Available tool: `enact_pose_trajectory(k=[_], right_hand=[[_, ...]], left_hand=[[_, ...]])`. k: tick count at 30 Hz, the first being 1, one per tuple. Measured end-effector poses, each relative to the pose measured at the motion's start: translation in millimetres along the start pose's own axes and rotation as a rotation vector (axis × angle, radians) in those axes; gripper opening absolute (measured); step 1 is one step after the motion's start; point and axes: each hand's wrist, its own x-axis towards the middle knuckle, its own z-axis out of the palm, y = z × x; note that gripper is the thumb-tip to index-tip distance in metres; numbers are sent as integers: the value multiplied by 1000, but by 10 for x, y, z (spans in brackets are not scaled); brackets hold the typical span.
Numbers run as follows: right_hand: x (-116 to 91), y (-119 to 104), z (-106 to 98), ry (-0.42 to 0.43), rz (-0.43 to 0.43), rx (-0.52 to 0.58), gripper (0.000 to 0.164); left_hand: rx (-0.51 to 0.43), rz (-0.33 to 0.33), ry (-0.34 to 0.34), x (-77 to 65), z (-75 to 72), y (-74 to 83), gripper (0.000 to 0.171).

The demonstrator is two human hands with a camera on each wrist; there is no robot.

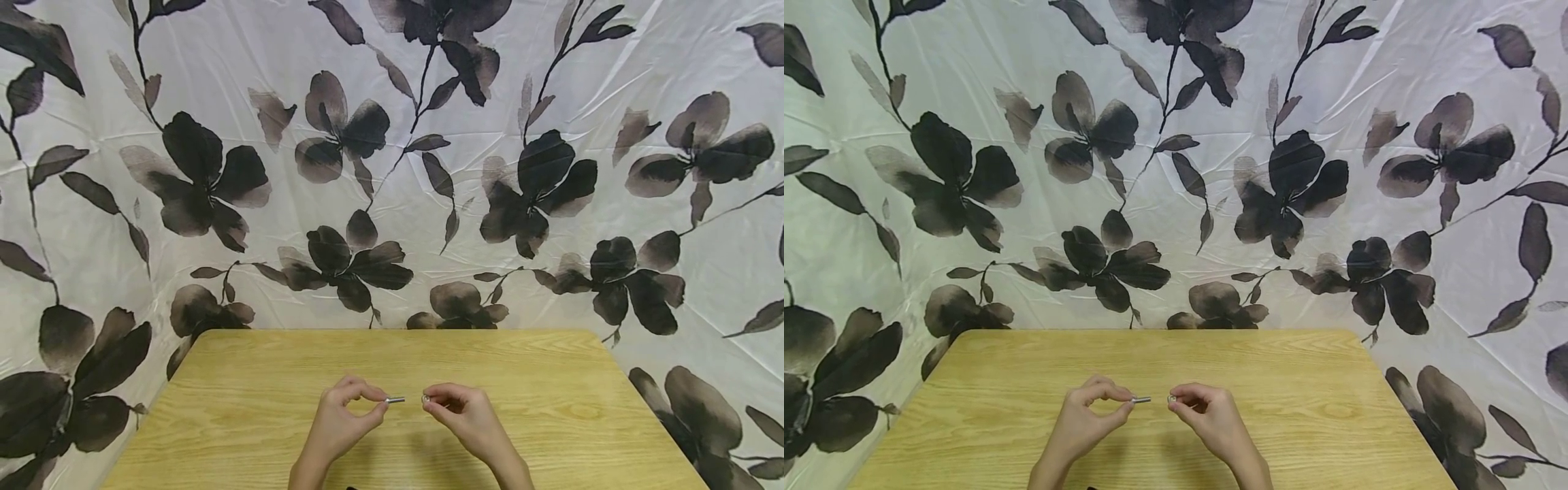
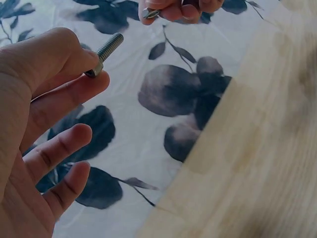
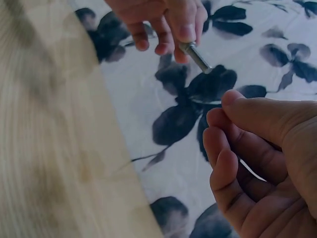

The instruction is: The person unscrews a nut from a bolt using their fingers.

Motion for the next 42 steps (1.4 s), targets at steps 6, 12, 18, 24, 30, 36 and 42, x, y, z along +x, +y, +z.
enact_pose_trajectory(k=[6,12,18,24,30,36,42], right_hand=[[19,155,38,-16,3,-28,16],[30,285,68,-58,47,-68,16],[51,385,99,-75,59,-59,18],[52,487,135,-94,67,-94,16],[58,581,171,-118,89,-104,17],[53,638,194,-146,102,-91,15],[30,697,214,-162,126,-91,12]], left_hand=[[16,-65,-18,-22,55,-124,24],[24,-102,-53,-48,115,-227,21],[39,-185,-111,-71,165,-311,14],[67,-201,-141,-113,216,-400,4],[68,-227,-152,-139,261,-446,4],[85,-260,-159,-156,292,-485,5],[88,-263,-175,-170,322,-525,4]])
